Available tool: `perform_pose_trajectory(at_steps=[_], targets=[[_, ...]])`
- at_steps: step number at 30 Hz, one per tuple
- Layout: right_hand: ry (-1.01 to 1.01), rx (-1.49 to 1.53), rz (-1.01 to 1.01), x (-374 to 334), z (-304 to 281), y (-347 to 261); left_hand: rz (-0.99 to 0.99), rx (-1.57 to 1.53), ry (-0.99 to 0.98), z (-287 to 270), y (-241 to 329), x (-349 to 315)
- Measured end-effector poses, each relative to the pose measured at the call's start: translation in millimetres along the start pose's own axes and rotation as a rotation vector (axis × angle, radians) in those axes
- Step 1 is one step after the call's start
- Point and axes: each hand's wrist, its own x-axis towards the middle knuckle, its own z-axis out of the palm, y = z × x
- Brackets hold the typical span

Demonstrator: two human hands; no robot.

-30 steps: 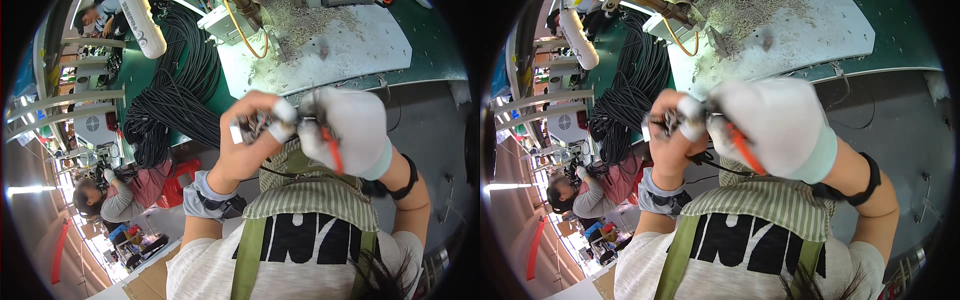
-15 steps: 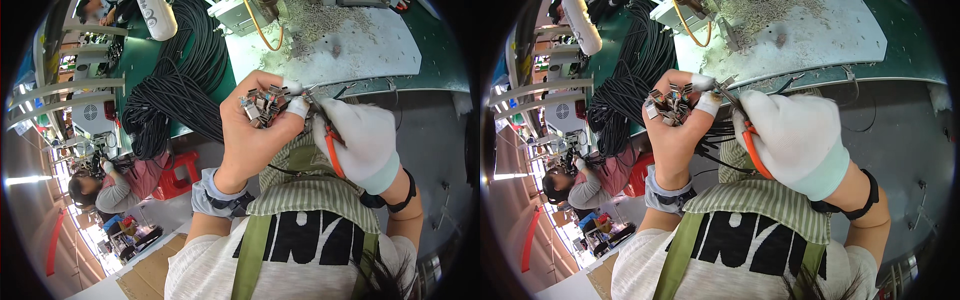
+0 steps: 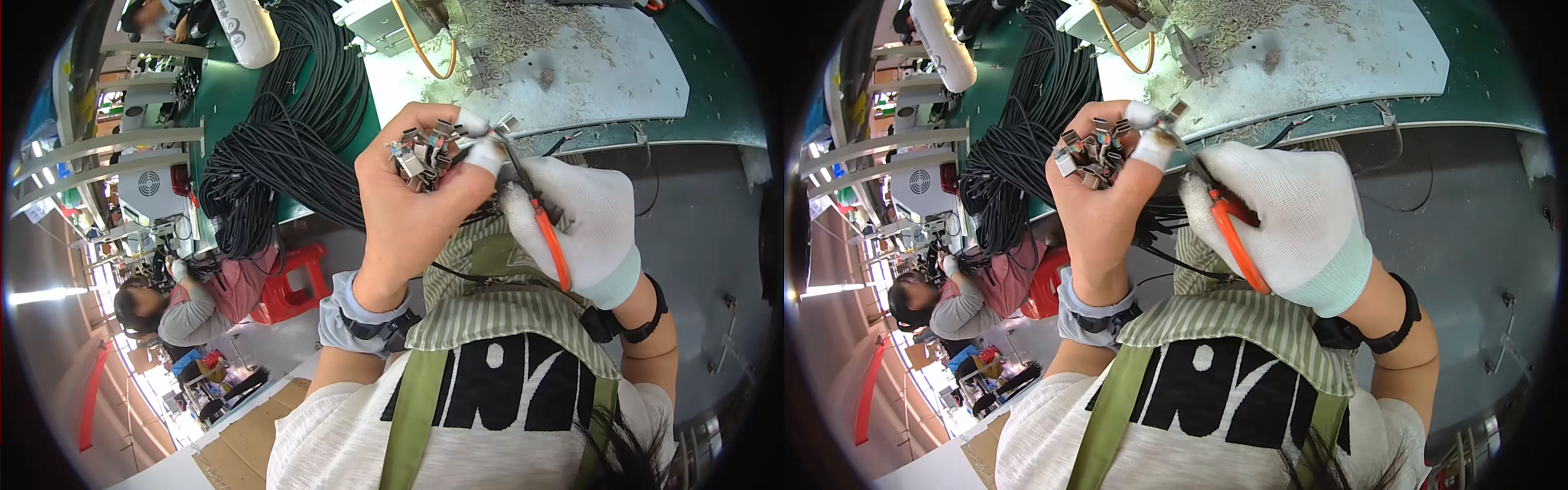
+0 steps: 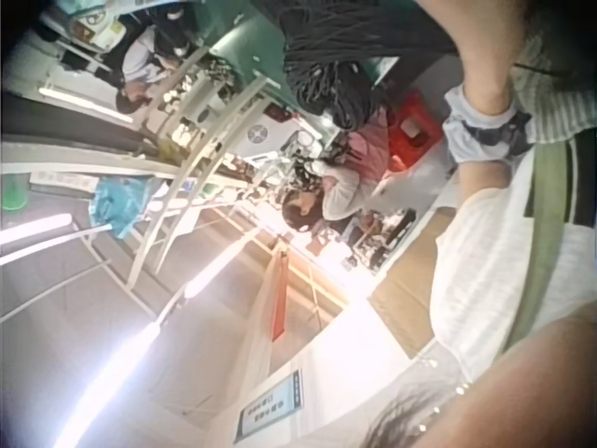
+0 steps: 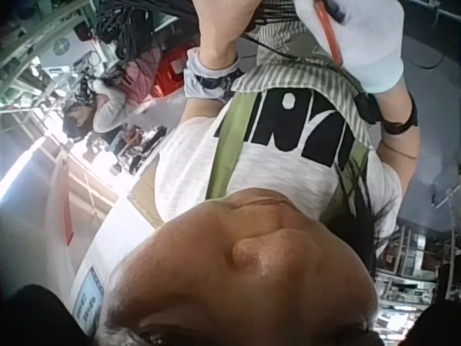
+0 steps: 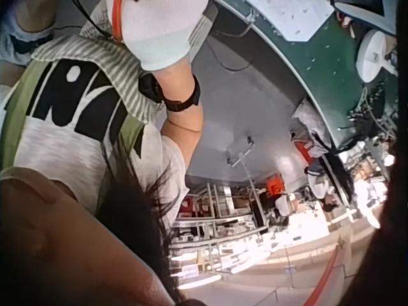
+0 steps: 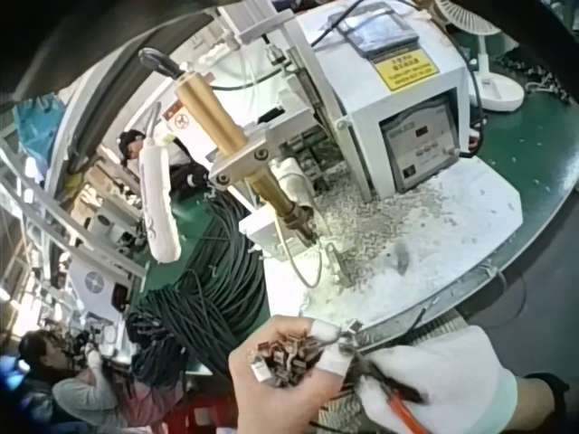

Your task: The person trims the ends of wires with shears and then places them into a machine to be processed before setting the bundle down.

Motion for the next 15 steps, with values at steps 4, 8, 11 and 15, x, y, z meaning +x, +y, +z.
perform_pose_trajectory(at_steps=[4,8,11,15], targets=[[0.095,-0.067,-0.098,0,0,-2,-0.055,-0.028,0.104,-7,-6,5],[0.139,-0.140,0.028,9,0,2,-0.108,-0.040,0.069,-5,-5,1],[0.187,-0.313,-0.148,9,9,6,-0.031,-0.032,0.013,-3,-5,0],[0.140,-0.289,-0.079,4,15,7,-0.063,-0.002,-0.037,-6,-10,2]])
